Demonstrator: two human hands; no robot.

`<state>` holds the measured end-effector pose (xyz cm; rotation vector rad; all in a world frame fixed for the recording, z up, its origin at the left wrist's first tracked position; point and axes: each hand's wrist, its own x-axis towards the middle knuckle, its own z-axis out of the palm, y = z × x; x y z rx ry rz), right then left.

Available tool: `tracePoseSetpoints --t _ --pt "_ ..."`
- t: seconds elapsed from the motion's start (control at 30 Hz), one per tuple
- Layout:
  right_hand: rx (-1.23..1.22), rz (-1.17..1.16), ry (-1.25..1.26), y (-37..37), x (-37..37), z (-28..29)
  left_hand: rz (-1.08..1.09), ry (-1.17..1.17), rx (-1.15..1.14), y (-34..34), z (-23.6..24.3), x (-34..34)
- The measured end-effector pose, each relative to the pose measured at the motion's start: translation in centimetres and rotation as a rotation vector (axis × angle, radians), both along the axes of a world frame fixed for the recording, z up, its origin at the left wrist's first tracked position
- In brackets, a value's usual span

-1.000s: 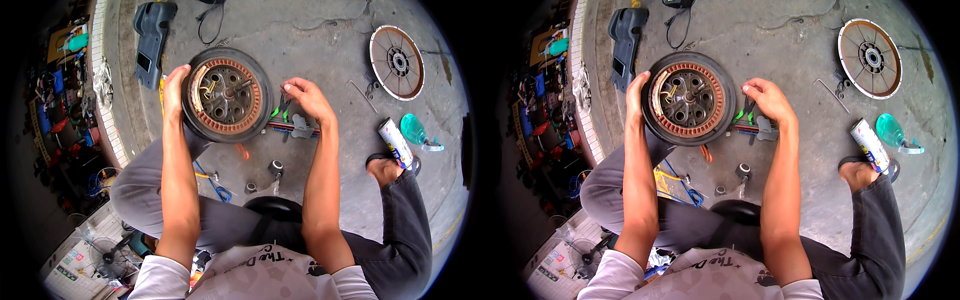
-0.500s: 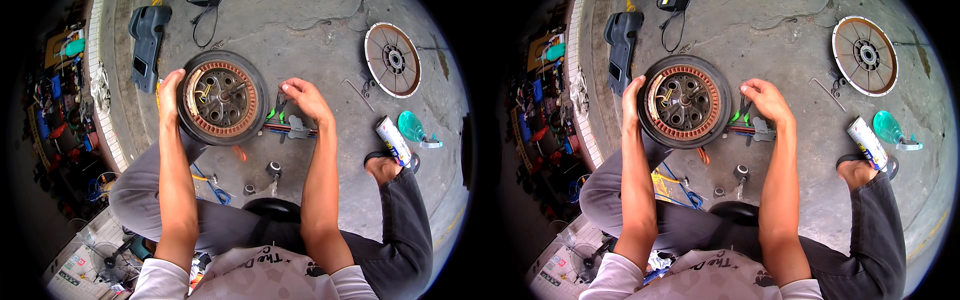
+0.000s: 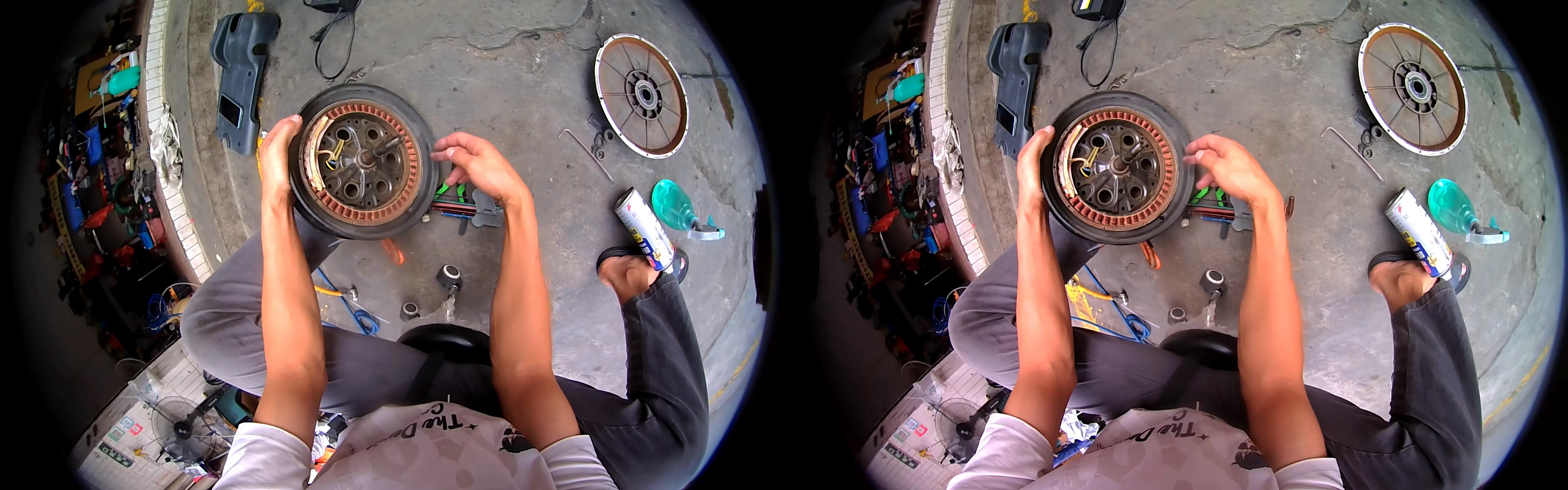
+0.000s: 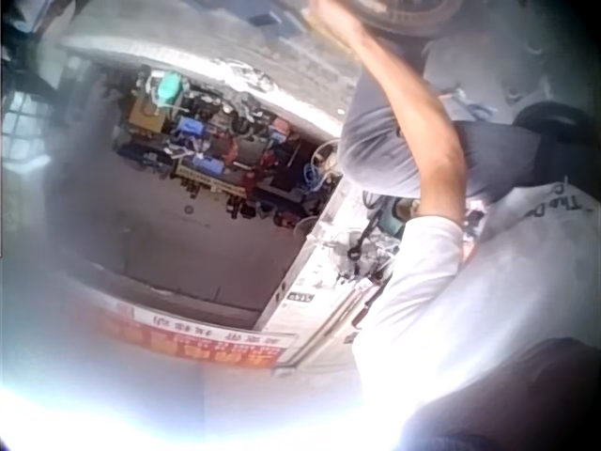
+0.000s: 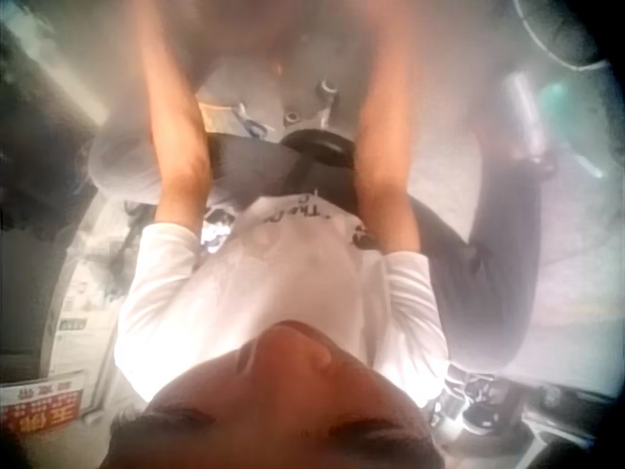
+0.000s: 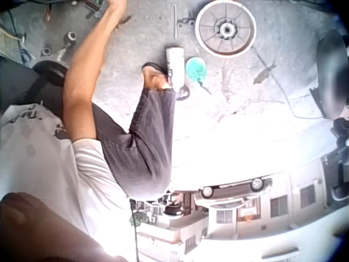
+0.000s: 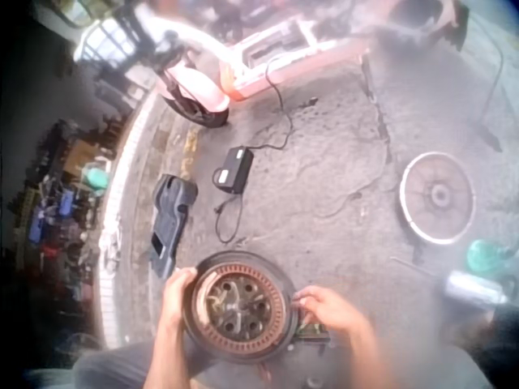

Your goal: The person disassembles an electric scooter motor by removing screws and separating the housing. They inspect the internal stator and rotor, spray lubricant on the shaft, and reassemble the components.

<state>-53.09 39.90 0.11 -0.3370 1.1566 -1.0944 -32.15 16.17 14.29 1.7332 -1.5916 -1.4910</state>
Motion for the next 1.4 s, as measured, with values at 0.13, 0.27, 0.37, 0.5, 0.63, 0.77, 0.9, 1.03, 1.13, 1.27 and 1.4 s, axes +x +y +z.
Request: tracePoseSetpoints --t 0.13,0.27,0.37,0.5,0.63,0.77,0.9,1.03,1.13,1.27,1.4 --pt "-0.033 0.024 -0.031 -1.2 2.9 0.7 0.004 0.001 -0.011 0.0 0.1 0.0" --pt "-0.006 0.161 0.045 -1.5 3.9 1.6 -0.014 -0.017 -0.005 0.0 0.1 0.1" --pt "-0.014 0.168 0.081 -1.3 4.3 1.6 -0.026 -0.025 -0.036 0.1 0.2 0.1" --pt "-0.037 0.165 0.07 -1.0 4.4 1.6 -0.048 -0.054 -0.044 -0.1 0.2 0.4" --pt "-0.048 0.205 0.082 -0.9 4.4 1.1 -0.059 -0.074 -0.069 -0.3 0.1 0.3" --pt "-0.049 0.225 0.072 -0.8 4.2 1.0 -0.02 -0.016 -0.034 0.0 0.1 -0.2" --pt "0.005 0.26 0.067 -1.0 3.4 2.3 -0.005 -0.005 -0.031 0.1 0.1 0.1" --pt "-0.106 0.163 0.148 -0.9 4.3 0.3 -0.025 -0.019 -0.025 -0.4 -0.1 0.3" --pt "-0.173 0.055 0.164 -0.8 5.2 -0.6 -0.02 -0.014 -0.039 -0.6 -0.3 0.4" --pt "-0.132 0.117 0.145 -0.8 5.2 -0.1 -0.002 -0.03 -0.026 -0.3 -0.1 0.3" --pt "-0.099 0.22 0.146 -0.8 4.9 -0.1 -0.021 -0.022 -0.033 -0.3 -0.1 0.4"
